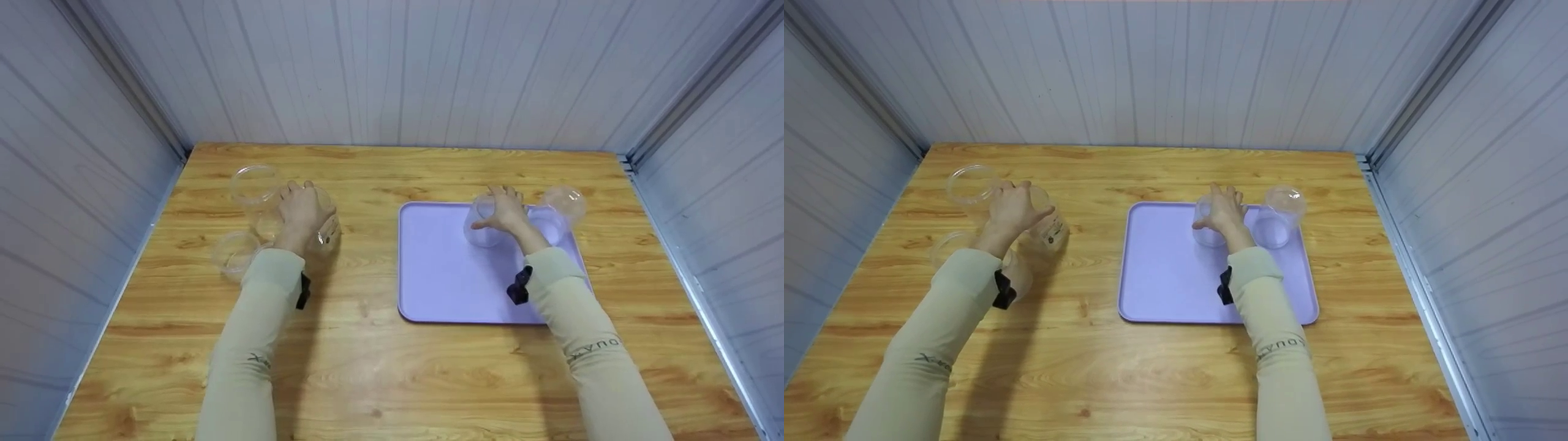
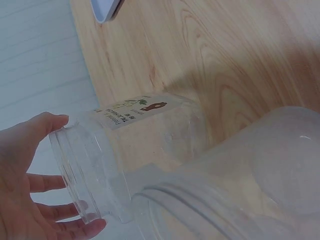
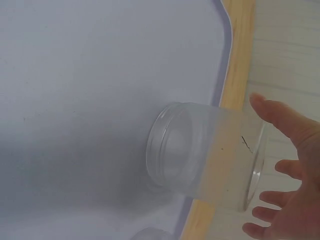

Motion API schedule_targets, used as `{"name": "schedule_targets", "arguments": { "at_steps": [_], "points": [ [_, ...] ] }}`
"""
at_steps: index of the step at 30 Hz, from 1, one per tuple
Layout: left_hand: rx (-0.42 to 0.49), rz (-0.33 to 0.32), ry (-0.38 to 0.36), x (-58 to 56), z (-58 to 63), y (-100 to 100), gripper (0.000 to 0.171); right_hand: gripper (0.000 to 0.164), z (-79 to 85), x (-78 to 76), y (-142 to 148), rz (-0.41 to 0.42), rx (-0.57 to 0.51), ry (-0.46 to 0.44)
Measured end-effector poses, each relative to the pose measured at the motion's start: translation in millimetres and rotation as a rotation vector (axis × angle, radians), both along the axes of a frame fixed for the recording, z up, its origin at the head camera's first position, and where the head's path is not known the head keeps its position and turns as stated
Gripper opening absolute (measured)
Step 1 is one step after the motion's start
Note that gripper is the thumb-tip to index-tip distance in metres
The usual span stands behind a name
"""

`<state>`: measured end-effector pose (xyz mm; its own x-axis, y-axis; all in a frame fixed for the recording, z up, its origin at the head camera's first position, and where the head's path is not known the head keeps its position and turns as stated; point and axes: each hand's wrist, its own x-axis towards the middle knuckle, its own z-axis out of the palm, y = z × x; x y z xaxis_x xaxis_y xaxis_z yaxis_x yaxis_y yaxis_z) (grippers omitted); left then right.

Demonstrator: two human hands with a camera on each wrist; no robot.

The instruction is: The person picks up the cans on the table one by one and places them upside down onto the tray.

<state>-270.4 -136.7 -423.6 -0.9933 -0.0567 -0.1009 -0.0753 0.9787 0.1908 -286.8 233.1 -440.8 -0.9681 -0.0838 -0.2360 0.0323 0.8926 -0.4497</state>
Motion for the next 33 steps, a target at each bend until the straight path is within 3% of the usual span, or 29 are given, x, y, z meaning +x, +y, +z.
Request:
{"name": "schedule_targets", "arguments": {
  "at_steps": [8,20,27,33],
  "points": [
    [0.053,0.000,0.040,3.9,11.9,2.7,0.078,0.091,11.9,3.9,2.4,0.018,-0.012,0.047],
    [0.222,0.033,0.167,9.7,23.1,14.7,0.074,0.077,19.9,9.6,-1.6,-0.004,-0.170,0.155],
    [0.343,0.042,0.231,14.0,23.1,17.9,0.072,0.068,22.8,16.3,-7.4,-0.045,-0.339,0.256],
    [0.422,0.029,0.255,20.2,21.9,20.5,0.073,0.065,26.6,23.9,-15.5,-0.068,-0.562,0.251]
  ]
}}
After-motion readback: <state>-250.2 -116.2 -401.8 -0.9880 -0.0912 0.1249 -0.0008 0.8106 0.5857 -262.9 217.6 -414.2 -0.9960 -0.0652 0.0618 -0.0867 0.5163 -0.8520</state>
